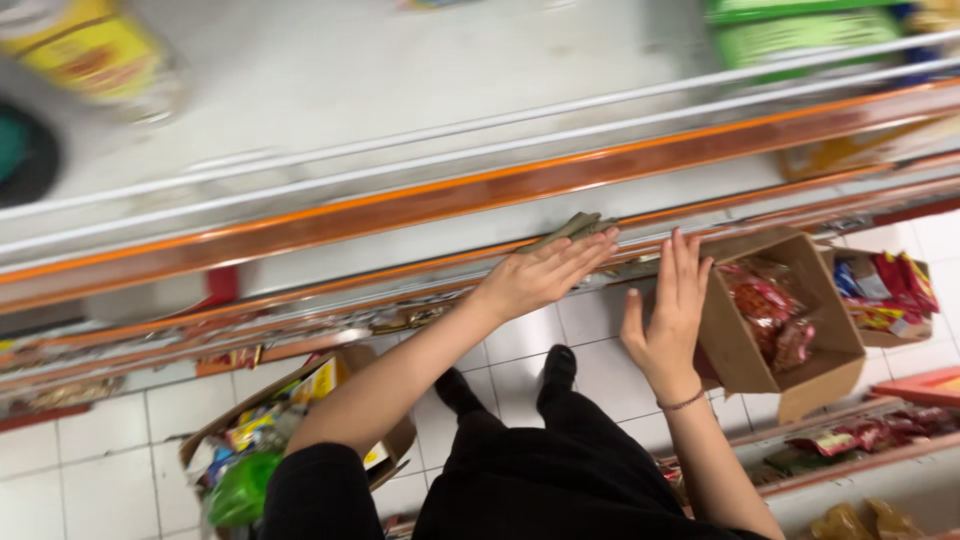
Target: The person cleans the front edges of grocery store shelves using a spray bottle and a cloth. They spray the shelf edges and wipe them down repeatedly, moving along the aisle. The person also picks up a small box of cheese, scans it with a handheld scanner, and places it back on the shelf.
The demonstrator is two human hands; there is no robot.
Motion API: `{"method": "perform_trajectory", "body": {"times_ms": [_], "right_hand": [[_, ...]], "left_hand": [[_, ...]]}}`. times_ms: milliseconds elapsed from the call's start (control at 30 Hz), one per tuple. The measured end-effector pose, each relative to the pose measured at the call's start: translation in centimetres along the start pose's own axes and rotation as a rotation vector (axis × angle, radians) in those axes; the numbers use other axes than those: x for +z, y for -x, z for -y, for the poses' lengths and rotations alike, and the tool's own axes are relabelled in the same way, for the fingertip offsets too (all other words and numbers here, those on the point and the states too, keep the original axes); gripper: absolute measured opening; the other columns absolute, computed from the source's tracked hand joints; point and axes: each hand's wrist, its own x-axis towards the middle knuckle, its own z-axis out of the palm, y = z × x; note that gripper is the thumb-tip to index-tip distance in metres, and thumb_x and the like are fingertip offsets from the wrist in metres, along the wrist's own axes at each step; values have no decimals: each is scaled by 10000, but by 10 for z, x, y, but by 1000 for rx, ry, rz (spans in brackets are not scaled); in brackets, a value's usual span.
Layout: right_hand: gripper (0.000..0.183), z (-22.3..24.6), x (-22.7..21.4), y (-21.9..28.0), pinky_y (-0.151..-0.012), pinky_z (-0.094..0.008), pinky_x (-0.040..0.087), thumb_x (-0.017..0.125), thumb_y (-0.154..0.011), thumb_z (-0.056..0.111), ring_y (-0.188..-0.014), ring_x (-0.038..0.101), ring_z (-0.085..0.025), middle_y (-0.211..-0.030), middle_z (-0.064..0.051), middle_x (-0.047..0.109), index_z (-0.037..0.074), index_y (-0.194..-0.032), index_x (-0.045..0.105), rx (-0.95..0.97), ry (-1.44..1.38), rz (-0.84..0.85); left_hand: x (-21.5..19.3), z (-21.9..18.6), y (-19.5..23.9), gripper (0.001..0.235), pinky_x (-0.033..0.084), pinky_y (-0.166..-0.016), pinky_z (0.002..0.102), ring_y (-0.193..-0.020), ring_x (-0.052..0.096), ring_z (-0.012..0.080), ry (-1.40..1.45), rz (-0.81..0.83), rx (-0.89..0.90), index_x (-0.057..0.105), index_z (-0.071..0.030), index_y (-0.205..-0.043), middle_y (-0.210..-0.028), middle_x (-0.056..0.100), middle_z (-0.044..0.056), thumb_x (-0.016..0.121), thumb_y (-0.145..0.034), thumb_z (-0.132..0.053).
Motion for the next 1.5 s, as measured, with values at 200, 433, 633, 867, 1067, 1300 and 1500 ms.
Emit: {"method": "perform_trajectory", "body": {"times_ms": [200,433,633,867,1067,1300,1500], "right_hand": [[731,-84,-36,2,-1300,-611,138,612,-909,22,-1589,237,-436,-1663,-228,333,-39,-1582,333,81,8,-44],[734,-171,-74,10,-1298,-595,134,612,-904,23,-1583,238,-430,-1658,-222,334,-46,-1578,332,160,29,-70],[717,-228,-104,17,-1301,-591,138,613,-901,13,-1584,242,-422,-1656,-216,340,-37,-1570,357,200,59,-95],[715,-257,-117,10,-1298,-590,149,619,-887,8,-1576,262,-413,-1649,-208,351,-34,-1558,375,195,34,-102],[723,-262,-106,-6,-1284,-598,169,637,-876,16,-1560,279,-419,-1637,-226,354,-50,-1546,372,70,-24,-73],[721,-258,-78,-34,-1285,-593,214,647,-870,21,-1536,352,-394,-1602,-219,400,-48,-1540,390,-135,-53,-5],[704,-257,-75,-39,-1255,-597,207,663,-804,60,-1461,416,-373,-1488,-204,477,-39,-1471,462,-172,4,8]], "left_hand": [[32,-50,-85,574,12,-1322,426,-1593,181,166,35,56,134,403,-103,-1636,-1710,297,38,448,-1094,-286],[83,-122,-181,615,77,-1312,385,-1571,254,181,96,68,223,372,-41,-1628,-1701,284,92,466,-1054,-240],[126,-183,-253,620,219,-1288,344,-1553,287,180,348,111,216,371,14,-1592,-1692,284,109,491,-1021,-194],[136,-220,-304,592,281,-1268,332,-1521,373,186,445,63,129,446,48,-1545,-1657,361,123,534,-1013,-196],[97,-174,-228,520,358,-1209,281,-1445,480,117,451,108,32,574,34,-1444,-1589,497,49,630,-976,-184],[55,-128,-127,477,494,-1057,358,-1334,554,180,423,180,-196,653,-105,-1441,-1516,577,53,647,-967,-63],[20,-142,-113,498,401,-1181,572,-1416,439,414,364,-55,-532,608,-171,-1438,-1491,450,258,694,-961,-56]]}}
